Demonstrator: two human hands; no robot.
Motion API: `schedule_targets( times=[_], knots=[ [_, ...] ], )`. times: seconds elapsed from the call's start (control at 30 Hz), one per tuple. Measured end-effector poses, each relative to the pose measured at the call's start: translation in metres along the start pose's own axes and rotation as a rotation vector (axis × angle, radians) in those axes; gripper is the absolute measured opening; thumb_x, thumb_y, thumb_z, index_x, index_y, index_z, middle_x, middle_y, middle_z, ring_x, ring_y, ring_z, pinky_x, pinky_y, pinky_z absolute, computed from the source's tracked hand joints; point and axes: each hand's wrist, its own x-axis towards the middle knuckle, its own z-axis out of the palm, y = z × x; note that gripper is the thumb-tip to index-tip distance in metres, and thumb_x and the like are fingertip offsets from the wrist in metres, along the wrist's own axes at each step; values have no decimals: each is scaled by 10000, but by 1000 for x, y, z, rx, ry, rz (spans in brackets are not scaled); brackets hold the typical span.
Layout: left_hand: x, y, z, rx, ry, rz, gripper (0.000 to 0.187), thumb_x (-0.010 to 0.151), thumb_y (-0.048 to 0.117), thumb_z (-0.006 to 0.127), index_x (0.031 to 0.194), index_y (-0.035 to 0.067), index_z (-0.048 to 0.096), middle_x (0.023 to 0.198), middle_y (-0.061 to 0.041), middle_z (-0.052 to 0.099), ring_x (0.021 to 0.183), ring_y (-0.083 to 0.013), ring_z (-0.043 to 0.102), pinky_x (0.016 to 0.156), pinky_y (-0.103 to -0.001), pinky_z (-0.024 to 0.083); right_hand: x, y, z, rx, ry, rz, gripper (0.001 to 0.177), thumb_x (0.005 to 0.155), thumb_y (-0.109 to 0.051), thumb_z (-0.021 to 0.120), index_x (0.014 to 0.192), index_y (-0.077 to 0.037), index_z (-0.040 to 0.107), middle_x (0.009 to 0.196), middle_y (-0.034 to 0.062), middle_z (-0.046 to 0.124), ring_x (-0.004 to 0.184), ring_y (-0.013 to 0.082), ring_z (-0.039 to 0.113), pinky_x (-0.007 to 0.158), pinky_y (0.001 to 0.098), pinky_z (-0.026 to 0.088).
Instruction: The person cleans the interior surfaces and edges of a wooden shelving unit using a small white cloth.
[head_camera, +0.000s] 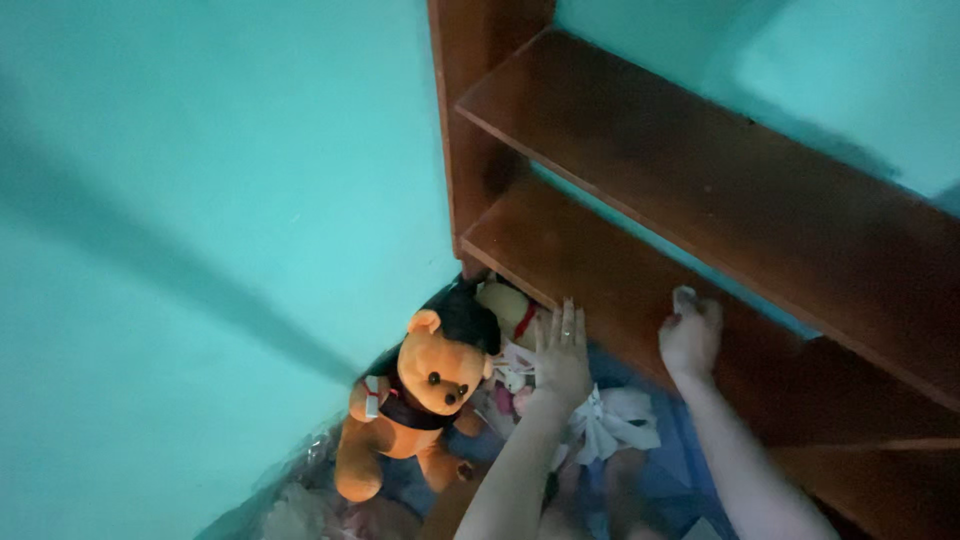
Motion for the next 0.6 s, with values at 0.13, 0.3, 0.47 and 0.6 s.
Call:
schedule_targets(
  times=[0.13,0.3,0.47,0.6],
  knots=[
    [-5,0,13,-101,-29,-7,893,905,200,535,1633,19,50,1736,-156,-51,1594,-299,-23,1249,-546,55,-22,1,-12,-211,-100,-2,446,846,-93,682,1291,-49,690,1258,235,621,1196,396,570,992,493,504],
    [-3,-5,7,36,-67,29,879,922,206,530,1644,18,66,1734,-144,-17,1604,-312,-7,1259,-558,58,-46,-26,9,-199,-178,-120,449,783,-103,698,1231,-74,705,1335,212,623,1231,377,584,1078,490,485],
    [-13,-9,30,-37,-67,-7,886,903,219,551,1636,38,87,1726,-136,-6,1589,-313,1,1251,-590,18,-48,-41,11,-112,-308,-167,782,718,-103,725,1448,31,479,1381,264,566,1139,419,588,1004,486,493],
    [-25,-11,58,-136,124,-6,778,964,206,506,1630,47,137,1731,-131,30,1592,-330,34,1236,-676,25,-48,-42,9,-242,-441,-160,846,787,-106,675,1535,7,296,1570,288,329,1352,450,438,1154,461,369]
  ],
)
